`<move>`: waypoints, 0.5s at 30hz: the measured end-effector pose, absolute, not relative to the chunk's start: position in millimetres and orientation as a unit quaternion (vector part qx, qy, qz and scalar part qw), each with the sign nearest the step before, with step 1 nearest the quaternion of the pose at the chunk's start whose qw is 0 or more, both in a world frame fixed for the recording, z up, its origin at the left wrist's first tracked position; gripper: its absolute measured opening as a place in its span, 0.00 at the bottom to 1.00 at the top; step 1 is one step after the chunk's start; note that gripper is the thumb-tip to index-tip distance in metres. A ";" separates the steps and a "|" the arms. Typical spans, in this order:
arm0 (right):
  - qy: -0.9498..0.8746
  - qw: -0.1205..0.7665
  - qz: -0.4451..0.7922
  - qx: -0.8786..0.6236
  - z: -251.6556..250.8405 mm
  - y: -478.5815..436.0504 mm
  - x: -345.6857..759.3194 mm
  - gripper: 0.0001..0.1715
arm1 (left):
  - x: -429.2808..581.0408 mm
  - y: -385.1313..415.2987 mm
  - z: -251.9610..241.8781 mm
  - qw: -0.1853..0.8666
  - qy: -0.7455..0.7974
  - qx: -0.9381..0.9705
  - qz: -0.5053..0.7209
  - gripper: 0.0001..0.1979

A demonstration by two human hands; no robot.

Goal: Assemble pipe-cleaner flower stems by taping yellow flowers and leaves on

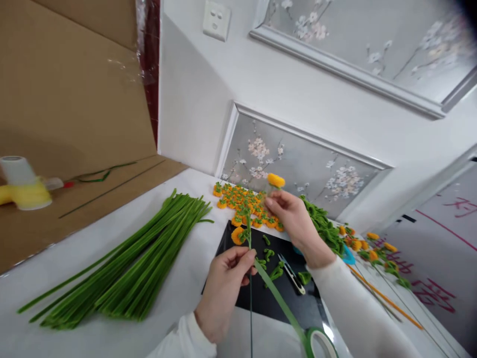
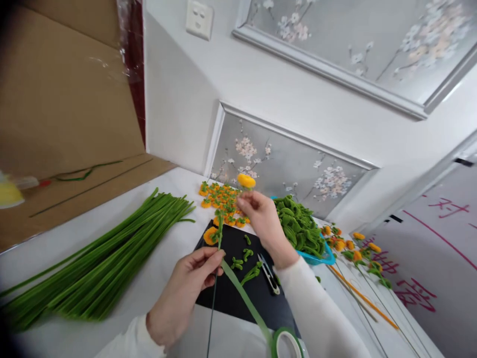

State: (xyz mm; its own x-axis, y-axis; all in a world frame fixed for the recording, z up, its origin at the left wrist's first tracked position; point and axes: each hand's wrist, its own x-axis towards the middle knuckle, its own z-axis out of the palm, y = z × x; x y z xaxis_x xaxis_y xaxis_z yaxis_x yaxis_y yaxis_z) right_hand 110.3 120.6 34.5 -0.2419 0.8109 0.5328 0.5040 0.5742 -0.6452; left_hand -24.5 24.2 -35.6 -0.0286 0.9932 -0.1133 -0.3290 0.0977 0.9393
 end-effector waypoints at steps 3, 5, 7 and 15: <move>-0.630 0.541 0.385 -0.403 9.1 72.9 124.7 0.11 | -23.3 23.6 -31.5 0.591 0.425 0.394 0.561 0.11; -0.571 0.557 0.452 -0.400 -3.4 52.6 128.7 0.12 | -21.8 22.4 -28.6 0.600 0.409 0.405 0.556 0.11; -0.547 0.561 0.484 -0.390 -8.5 41.3 129.5 0.13 | -20.0 20.9 -25.7 0.614 0.395 0.403 0.552 0.11; -0.549 0.540 0.516 -0.375 -0.5 33.3 128.2 0.11 | -15.1 18.5 -18.2 0.635 0.389 0.392 0.540 0.10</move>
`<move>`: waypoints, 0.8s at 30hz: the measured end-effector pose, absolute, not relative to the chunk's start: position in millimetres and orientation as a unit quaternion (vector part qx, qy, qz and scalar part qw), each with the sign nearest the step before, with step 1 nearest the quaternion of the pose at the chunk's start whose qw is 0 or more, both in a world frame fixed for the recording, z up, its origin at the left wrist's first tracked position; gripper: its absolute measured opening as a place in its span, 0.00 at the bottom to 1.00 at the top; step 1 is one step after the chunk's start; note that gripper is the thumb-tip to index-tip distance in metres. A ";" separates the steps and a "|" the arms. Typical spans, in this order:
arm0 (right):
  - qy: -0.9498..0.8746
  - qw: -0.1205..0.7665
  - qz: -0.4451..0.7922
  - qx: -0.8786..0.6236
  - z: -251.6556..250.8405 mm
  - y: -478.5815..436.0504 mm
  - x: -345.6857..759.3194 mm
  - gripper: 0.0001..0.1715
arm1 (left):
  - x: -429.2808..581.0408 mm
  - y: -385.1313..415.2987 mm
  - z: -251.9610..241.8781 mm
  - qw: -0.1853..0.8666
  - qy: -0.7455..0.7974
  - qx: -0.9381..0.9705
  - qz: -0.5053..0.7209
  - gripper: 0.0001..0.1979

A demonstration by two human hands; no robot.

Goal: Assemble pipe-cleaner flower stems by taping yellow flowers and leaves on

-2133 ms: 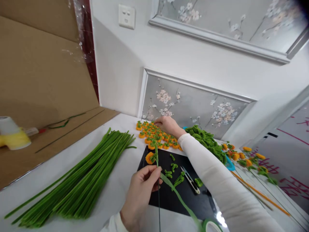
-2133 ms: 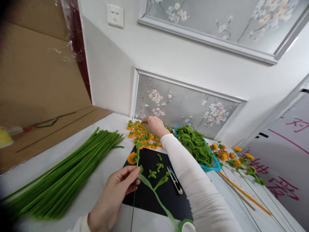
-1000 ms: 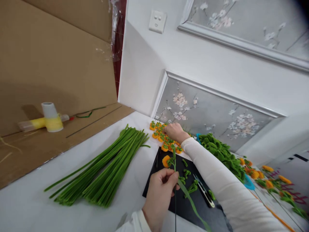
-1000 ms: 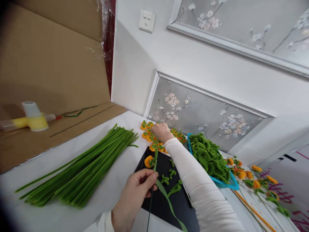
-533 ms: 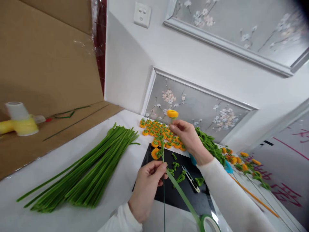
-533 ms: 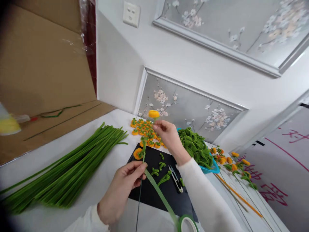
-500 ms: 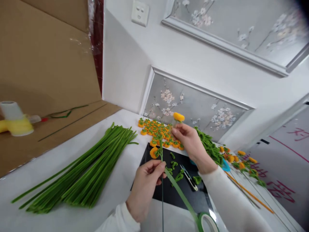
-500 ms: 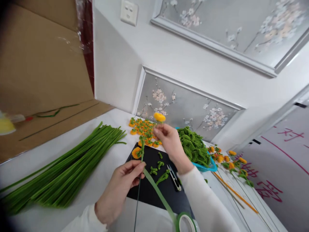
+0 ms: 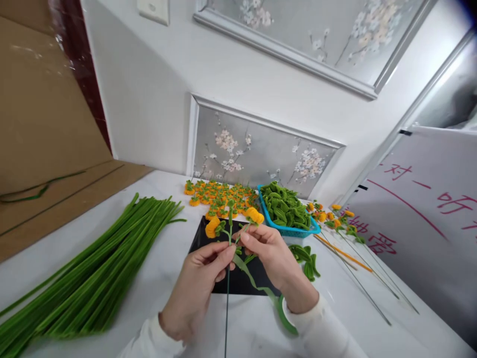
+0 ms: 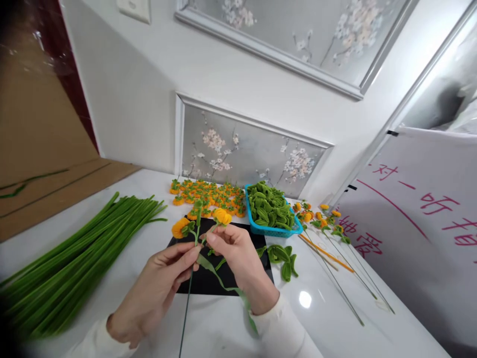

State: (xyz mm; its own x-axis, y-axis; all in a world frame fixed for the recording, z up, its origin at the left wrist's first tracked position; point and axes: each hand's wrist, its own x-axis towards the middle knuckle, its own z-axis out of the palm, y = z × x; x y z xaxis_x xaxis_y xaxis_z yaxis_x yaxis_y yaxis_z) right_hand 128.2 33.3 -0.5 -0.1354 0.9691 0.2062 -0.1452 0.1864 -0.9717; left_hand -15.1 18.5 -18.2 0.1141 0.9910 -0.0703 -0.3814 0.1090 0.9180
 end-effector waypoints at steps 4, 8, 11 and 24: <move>-0.545 0.535 0.527 -0.373 -2.1 33.8 133.0 0.09 | -14.3 18.1 -19.0 0.631 0.403 0.391 0.535 0.10; -0.562 0.527 0.525 -0.363 0.3 32.6 134.1 0.09 | -14.3 17.4 -21.4 0.623 0.409 0.418 0.519 0.09; -0.551 0.525 0.532 -0.370 1.5 30.7 131.5 0.11 | -14.0 16.2 -21.4 0.612 0.409 0.440 0.514 0.09; -0.573 0.507 0.500 -0.405 1.4 23.4 130.4 0.15 | -14.9 14.2 -19.0 0.556 0.416 0.522 0.495 0.09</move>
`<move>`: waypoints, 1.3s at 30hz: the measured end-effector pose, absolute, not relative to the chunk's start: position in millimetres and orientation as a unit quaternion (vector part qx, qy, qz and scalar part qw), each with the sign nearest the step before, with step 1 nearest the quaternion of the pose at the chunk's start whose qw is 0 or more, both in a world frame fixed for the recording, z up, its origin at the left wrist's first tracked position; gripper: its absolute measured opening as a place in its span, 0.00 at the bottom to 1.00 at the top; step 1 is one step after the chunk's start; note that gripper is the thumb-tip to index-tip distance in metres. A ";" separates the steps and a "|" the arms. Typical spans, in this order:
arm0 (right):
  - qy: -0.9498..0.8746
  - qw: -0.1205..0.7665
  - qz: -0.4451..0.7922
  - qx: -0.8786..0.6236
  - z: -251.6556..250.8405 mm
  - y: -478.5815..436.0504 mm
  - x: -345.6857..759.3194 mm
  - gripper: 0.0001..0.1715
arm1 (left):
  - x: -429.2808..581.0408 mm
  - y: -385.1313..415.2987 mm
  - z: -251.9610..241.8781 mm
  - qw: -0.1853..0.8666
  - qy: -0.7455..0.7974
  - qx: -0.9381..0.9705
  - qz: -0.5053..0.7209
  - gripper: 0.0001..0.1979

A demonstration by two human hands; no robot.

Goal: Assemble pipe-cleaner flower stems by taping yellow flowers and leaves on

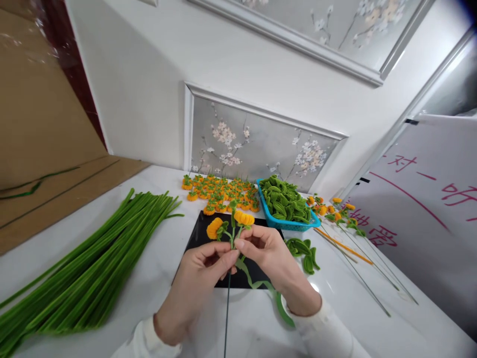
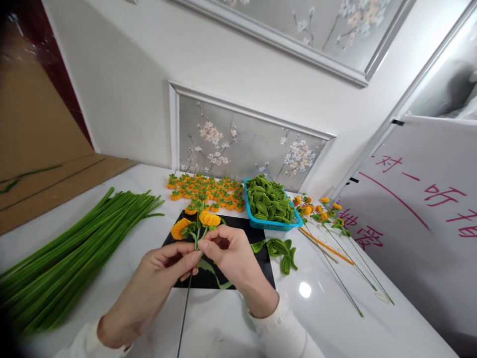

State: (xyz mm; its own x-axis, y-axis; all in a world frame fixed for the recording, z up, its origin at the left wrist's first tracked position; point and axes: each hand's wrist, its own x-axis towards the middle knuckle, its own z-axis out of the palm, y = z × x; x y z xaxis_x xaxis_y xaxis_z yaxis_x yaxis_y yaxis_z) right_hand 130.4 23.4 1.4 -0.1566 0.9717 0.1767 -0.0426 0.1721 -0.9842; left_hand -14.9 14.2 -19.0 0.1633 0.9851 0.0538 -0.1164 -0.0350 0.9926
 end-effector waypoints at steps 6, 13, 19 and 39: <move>-0.560 0.497 0.527 -0.402 -0.7 23.4 133.7 0.17 | -14.6 13.2 -16.6 0.605 0.387 0.498 0.486 0.08; -0.585 0.466 0.556 -0.363 -5.7 15.0 132.4 0.21 | -13.3 11.4 -12.2 0.630 0.380 0.450 0.506 0.09; -0.571 0.475 0.556 -0.373 -6.0 15.8 131.5 0.18 | -13.3 12.6 -13.6 0.620 0.377 0.467 0.506 0.09; -0.488 0.571 0.520 -0.407 -10.1 19.2 132.4 0.13 | -13.7 10.0 -18.6 0.554 0.391 0.569 0.465 0.06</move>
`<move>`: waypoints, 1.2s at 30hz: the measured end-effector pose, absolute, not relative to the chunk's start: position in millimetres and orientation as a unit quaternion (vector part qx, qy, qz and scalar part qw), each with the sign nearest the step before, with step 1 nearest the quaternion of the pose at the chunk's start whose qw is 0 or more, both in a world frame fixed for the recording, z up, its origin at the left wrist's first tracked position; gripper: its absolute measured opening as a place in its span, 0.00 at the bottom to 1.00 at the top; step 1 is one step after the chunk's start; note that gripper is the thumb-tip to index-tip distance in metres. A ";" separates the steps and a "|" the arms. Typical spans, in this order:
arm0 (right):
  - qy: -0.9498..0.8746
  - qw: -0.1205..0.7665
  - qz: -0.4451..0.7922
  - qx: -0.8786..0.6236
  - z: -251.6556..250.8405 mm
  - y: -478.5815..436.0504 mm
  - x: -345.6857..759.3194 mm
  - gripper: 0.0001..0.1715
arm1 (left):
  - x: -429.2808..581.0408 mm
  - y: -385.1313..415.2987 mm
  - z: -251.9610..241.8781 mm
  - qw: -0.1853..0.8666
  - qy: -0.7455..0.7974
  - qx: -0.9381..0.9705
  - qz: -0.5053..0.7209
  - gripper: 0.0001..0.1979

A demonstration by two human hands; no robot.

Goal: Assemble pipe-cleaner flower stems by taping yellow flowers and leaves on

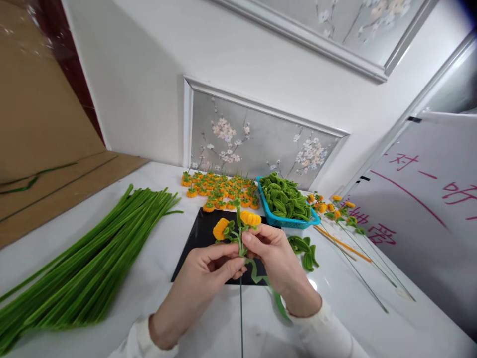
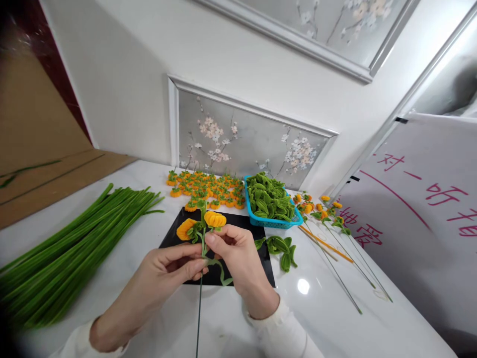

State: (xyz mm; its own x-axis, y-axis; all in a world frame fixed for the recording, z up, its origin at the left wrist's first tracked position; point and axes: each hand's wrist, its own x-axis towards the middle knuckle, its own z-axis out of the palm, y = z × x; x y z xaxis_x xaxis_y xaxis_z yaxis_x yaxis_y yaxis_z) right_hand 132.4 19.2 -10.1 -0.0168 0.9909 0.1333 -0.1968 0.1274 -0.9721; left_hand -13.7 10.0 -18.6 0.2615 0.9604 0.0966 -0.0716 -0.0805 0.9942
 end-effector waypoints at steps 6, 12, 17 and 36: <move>-0.497 0.572 0.508 -0.409 -7.9 18.2 133.0 0.12 | -15.6 10.1 -18.7 0.590 0.377 0.552 0.452 0.10; -0.519 0.565 0.489 -0.415 -8.2 15.9 128.7 0.10 | -16.2 8.1 -14.5 0.612 0.383 0.519 0.457 0.08; -0.557 0.519 0.509 -0.401 -5.0 10.9 128.1 0.14 | -17.5 10.5 -14.8 0.624 0.371 0.515 0.456 0.06; -0.506 0.497 0.637 -0.301 -13.0 15.1 136.4 0.11 | -17.7 8.4 -12.2 0.629 0.338 0.487 0.503 0.11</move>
